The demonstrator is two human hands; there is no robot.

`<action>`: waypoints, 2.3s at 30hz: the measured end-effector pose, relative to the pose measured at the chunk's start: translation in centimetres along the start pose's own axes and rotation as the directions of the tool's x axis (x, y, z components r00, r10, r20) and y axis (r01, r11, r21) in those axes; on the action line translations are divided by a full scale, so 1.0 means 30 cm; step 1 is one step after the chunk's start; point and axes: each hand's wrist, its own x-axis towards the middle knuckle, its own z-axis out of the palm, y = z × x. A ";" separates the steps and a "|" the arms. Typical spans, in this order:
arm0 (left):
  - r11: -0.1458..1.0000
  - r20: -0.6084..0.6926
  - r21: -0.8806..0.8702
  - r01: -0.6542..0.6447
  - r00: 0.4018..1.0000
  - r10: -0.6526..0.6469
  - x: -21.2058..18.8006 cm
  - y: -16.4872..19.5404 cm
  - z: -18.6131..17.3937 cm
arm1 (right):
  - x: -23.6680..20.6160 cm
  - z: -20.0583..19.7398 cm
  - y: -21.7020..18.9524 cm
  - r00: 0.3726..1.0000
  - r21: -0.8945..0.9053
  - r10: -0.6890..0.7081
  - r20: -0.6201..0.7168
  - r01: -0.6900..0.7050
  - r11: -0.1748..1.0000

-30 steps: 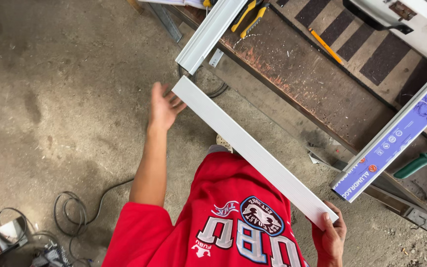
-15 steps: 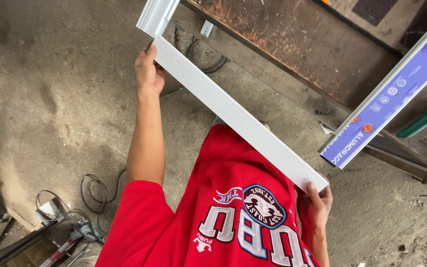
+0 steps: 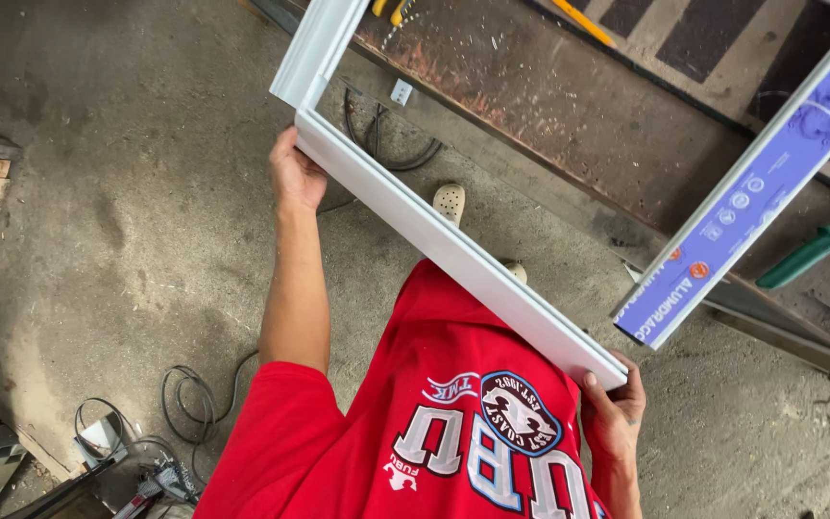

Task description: The person measures and marks a white aluminum profile, then uses a utility knife to cut it. They assemble the cut piece into a rectangular frame, file the edges, and use a screwdriver to tighten screws on the frame corners.

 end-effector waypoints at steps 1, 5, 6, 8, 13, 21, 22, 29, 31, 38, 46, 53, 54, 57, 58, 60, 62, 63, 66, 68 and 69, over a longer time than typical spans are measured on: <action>0.999 0.016 -0.044 0.021 1.000 -0.020 0.002 0.002 -0.002 | 0.008 -0.006 0.006 1.000 0.003 -0.010 0.014 0.010 1.000; 0.989 0.062 -0.135 0.054 0.997 -0.046 0.017 -0.001 -0.012 | 0.023 -0.023 0.030 1.000 0.015 -0.009 0.021 0.009 1.000; 0.989 0.073 -0.139 0.041 0.997 -0.031 0.024 -0.004 -0.014 | 0.026 -0.026 0.034 1.000 0.023 -0.007 0.016 0.007 1.000; 0.989 0.067 -0.144 0.038 0.997 -0.028 0.037 -0.005 -0.020 | 0.030 -0.025 0.039 0.999 0.018 -0.023 0.029 0.023 1.000; 0.994 0.090 -0.107 -0.007 0.996 0.017 0.056 -0.017 -0.056 | 0.037 -0.013 0.019 1.000 -0.007 0.008 0.001 -0.008 1.000; 0.990 0.155 -0.086 -0.114 0.980 0.126 -0.052 0.003 -0.059 | 0.063 -0.049 -0.002 0.994 0.017 0.107 -0.014 -0.107 0.994; 0.986 0.277 -0.142 -0.084 0.953 0.121 -0.101 0.013 -0.044 | 0.071 -0.058 0.007 0.989 0.059 0.138 -0.055 -0.135 0.989; 0.988 0.721 -0.077 -0.135 0.677 0.149 -0.574 -0.012 0.286 | 0.155 -0.052 0.080 0.930 0.237 0.301 -0.213 -0.250 0.939; 0.986 0.820 0.055 -0.156 0.570 0.045 -0.708 -0.012 0.369 | 0.175 -0.039 0.085 0.905 0.224 0.334 -0.264 -0.279 0.934; 0.807 0.922 0.114 -0.579 0.365 0.131 -0.904 -0.041 0.529 | 0.186 -0.032 0.071 0.848 0.114 0.460 -0.263 -0.446 0.888; 0.723 0.886 0.015 -0.690 0.345 0.311 -0.943 -0.062 0.540 | 0.097 -0.093 -0.019 0.807 0.030 0.552 -0.210 -0.559 0.828; 0.726 0.858 0.107 -0.679 0.432 0.278 -0.907 -0.081 0.536 | 0.119 -0.100 0.068 0.785 -0.002 0.590 -0.190 -0.601 0.799; 0.775 0.846 0.128 -0.618 0.476 0.240 -0.884 -0.073 0.536 | 0.133 -0.080 0.074 0.786 -0.005 0.591 -0.181 -0.602 0.799; 0.913 0.813 0.156 -0.377 0.574 0.098 -0.802 -0.046 0.542 | 0.121 -0.056 0.051 0.797 0.011 0.568 -0.205 -0.579 0.815; 0.952 0.799 0.150 -0.266 0.600 0.042 -0.762 -0.036 0.542 | 0.106 -0.052 0.031 0.799 0.023 0.552 -0.238 -0.563 0.826; 0.960 0.844 0.128 -0.248 0.536 0.026 -0.681 -0.027 0.552 | 0.066 -0.055 -0.001 0.791 0.049 0.500 -0.353 -0.518 0.854; 0.902 0.934 0.073 -0.426 0.347 0.089 -0.589 -0.029 0.568 | 0.042 -0.065 -0.003 0.804 0.002 0.428 -0.412 -0.469 0.883; 0.881 0.970 0.055 -0.470 0.233 0.064 -0.509 -0.024 0.578 | 0.027 -0.070 0.008 0.819 -0.046 0.379 -0.431 -0.439 0.897; 0.875 0.978 0.144 -0.463 0.200 -0.055 -0.162 -0.005 0.676 | 0.001 -0.069 0.079 0.891 -0.266 0.186 -0.415 -0.314 0.912; 0.599 0.759 0.504 -0.622 0.650 0.037 0.089 -0.006 0.798 | 0.000 -0.035 0.144 0.872 -0.240 0.130 -0.472 -0.268 0.933; 0.288 0.771 0.472 -0.833 0.549 0.322 0.221 -0.003 0.871 | 0.004 -0.013 0.171 0.858 -0.239 0.139 -0.494 -0.287 0.928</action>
